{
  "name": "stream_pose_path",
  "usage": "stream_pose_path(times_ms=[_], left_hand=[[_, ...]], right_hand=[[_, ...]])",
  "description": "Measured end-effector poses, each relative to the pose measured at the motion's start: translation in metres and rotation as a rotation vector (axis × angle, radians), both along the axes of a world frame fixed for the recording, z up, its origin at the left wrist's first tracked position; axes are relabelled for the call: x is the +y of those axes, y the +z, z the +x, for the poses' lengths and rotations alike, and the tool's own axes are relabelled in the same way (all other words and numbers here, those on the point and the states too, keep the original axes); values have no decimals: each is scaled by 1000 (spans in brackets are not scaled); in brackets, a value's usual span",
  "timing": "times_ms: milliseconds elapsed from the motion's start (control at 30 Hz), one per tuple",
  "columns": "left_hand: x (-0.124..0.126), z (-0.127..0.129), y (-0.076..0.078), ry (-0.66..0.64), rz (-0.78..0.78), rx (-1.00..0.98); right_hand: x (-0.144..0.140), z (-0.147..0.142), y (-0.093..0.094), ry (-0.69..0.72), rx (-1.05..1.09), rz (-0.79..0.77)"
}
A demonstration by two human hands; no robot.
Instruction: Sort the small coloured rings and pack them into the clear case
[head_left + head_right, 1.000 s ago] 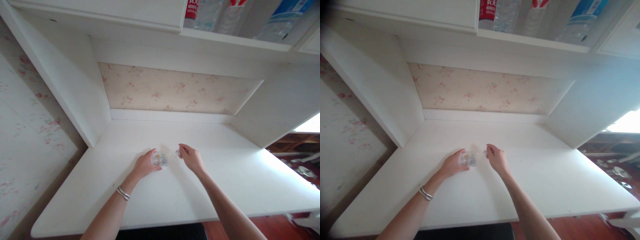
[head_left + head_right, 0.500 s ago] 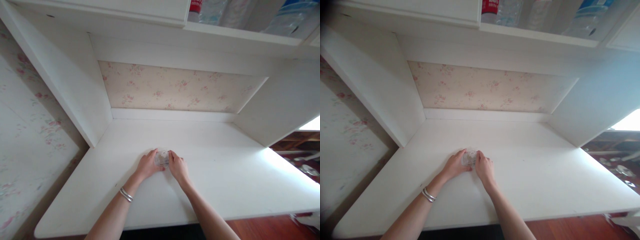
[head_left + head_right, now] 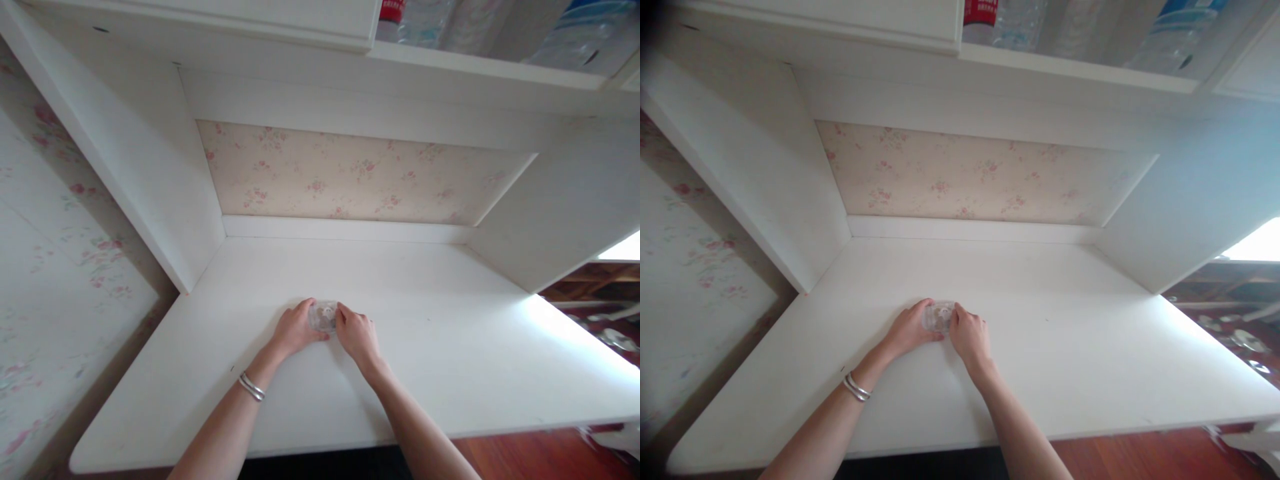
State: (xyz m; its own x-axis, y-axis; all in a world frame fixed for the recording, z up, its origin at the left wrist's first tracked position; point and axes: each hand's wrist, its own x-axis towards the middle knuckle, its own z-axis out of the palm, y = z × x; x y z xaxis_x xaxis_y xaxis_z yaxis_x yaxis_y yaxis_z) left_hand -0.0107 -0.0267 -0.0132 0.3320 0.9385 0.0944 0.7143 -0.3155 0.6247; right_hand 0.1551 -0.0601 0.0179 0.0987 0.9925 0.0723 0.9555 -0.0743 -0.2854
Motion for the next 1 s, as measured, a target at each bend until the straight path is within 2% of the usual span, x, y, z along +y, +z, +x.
stream_pose_path(times_ms=[400, 700, 1000], left_hand=[[4, -7, 4, -52, -116, -168], [3, -7, 9, -97, -72, -89], [1, -4, 9, -89, -28, 0]], right_hand=[[2, 5, -3, -15, 94, 21], [3, 8, -3, -56, 196, -18], [-1, 17, -16, 15, 416, -36]])
